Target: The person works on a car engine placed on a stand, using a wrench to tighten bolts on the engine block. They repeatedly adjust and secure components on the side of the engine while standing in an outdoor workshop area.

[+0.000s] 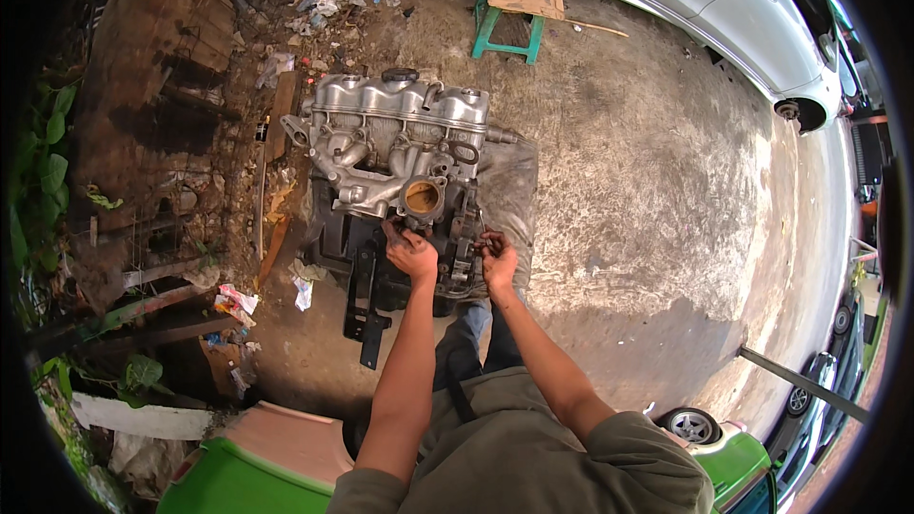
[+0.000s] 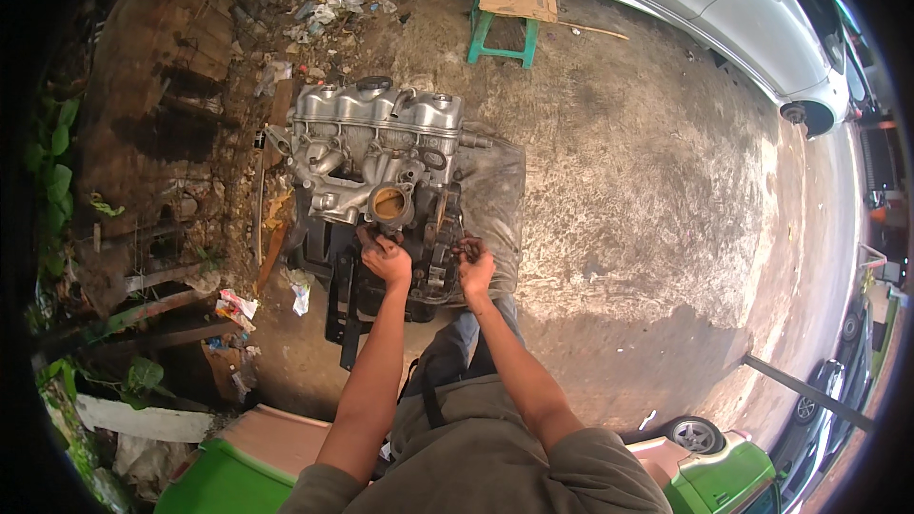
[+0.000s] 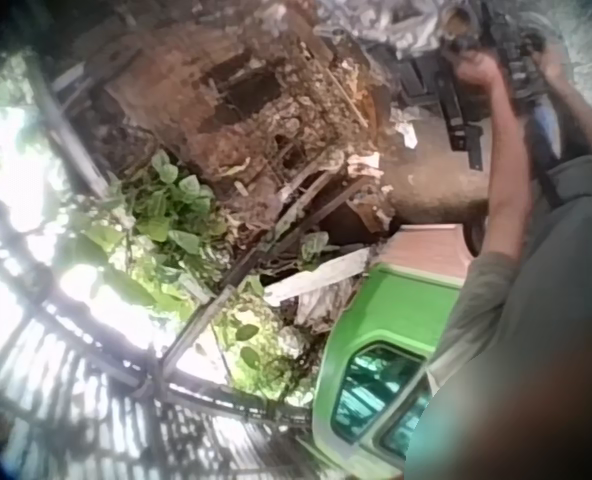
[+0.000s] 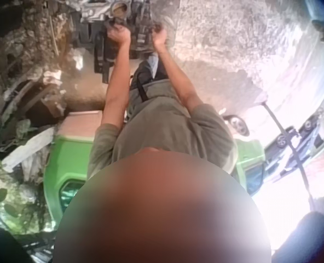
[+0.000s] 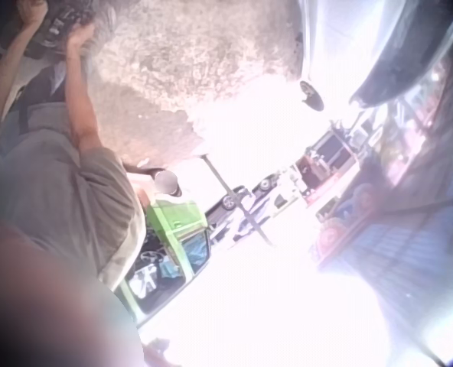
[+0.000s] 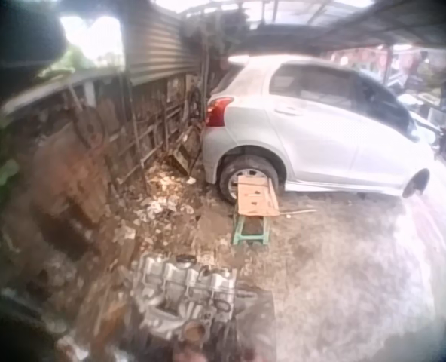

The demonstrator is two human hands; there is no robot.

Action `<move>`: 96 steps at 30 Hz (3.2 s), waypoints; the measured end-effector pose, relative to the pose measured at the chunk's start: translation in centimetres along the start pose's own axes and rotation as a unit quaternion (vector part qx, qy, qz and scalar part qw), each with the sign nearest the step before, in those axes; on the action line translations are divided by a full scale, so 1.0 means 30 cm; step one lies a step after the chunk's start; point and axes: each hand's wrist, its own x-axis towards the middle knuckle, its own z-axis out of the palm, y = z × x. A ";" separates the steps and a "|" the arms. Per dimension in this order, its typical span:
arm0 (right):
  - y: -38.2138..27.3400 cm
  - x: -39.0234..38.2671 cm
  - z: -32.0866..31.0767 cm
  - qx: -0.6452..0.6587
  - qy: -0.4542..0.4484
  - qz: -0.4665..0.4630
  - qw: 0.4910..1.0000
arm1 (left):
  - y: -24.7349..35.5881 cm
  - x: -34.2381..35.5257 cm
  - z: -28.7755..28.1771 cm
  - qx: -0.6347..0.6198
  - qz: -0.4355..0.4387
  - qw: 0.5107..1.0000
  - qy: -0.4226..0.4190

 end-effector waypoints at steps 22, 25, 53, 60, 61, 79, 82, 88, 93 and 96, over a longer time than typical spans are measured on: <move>-0.228 0.221 0.054 -0.170 0.051 -0.128 0.976 | -0.030 -0.020 0.009 0.115 0.094 0.987 0.062; -0.126 0.397 0.059 -0.189 0.059 -0.060 0.978 | -0.039 -0.025 0.006 0.099 0.079 0.992 0.030; -0.016 0.150 -0.150 0.414 0.108 0.194 0.883 | -0.034 -0.013 0.016 0.066 -0.012 0.998 0.019; -0.053 0.040 -0.094 0.309 0.036 0.155 0.938 | -0.031 -0.019 0.023 0.114 0.049 0.990 0.063; -0.061 0.046 -0.091 0.268 0.047 0.169 0.947 | -0.029 -0.015 0.019 0.080 0.026 0.996 0.042; -0.092 0.035 -0.053 -0.159 -0.031 -0.066 0.985 | 0.000 -0.003 0.002 0.010 0.003 1.000 0.018; -0.154 0.006 -0.031 -0.211 -0.046 -0.065 0.974 | 0.001 -0.006 0.001 0.002 -0.012 1.000 0.007; -0.229 -0.017 0.013 -0.323 -0.034 -0.180 0.929 | 0.005 -0.011 0.010 0.059 0.037 0.996 0.059; -0.277 0.102 0.040 -0.260 0.035 -0.196 0.945 | -0.022 -0.014 -0.003 0.042 0.032 0.999 -0.007; -0.274 0.263 0.064 -0.233 0.061 -0.162 0.957 | -0.026 -0.018 -0.001 0.116 0.098 0.987 0.041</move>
